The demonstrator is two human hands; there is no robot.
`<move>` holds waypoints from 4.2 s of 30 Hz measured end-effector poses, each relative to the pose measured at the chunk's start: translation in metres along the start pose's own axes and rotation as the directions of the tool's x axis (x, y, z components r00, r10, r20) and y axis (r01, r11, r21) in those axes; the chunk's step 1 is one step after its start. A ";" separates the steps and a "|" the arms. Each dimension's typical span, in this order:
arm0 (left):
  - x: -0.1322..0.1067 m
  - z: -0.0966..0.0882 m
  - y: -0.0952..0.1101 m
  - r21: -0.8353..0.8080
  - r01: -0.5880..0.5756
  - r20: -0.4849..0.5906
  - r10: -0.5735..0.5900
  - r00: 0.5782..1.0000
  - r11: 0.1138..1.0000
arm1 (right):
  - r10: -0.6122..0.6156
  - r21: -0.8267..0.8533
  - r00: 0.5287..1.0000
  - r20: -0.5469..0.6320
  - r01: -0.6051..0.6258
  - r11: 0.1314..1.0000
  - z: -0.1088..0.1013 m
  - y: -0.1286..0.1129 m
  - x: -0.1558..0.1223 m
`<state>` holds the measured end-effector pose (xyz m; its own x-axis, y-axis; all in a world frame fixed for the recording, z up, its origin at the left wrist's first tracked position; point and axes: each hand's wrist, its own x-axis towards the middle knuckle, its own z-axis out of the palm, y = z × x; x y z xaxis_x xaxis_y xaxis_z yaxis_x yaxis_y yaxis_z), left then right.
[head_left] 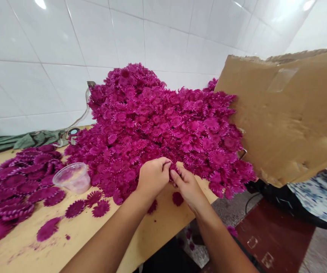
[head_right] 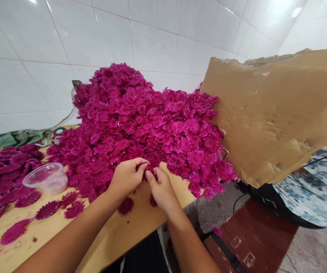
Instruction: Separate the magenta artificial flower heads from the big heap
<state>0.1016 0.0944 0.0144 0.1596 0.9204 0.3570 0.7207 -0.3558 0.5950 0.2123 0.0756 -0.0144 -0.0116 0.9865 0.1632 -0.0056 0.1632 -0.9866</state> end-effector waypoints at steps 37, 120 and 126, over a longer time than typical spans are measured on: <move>-0.005 -0.005 0.007 -0.113 -0.121 -0.040 0.117 0.992 0.986 | 0.086 0.077 0.996 0.001 -0.086 0.993 -0.010 -0.010 0.015; 0.020 0.026 0.009 -0.267 0.101 -0.082 -0.128 0.988 0.958 | -0.090 -0.134 0.972 -0.219 0.061 0.989 -0.003 -0.008 -0.026; 0.048 0.001 -0.005 -0.209 0.093 -0.215 -0.138 0.967 0.974 | -0.039 -0.148 0.999 -0.010 0.037 0.988 -0.004 -0.007 -0.045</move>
<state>0.1065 0.1407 0.0279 -0.0903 0.9043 0.4173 0.5756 -0.2946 0.7628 0.2170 0.0303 -0.0151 -0.0014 0.9795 0.2013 0.1417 0.1994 -0.9696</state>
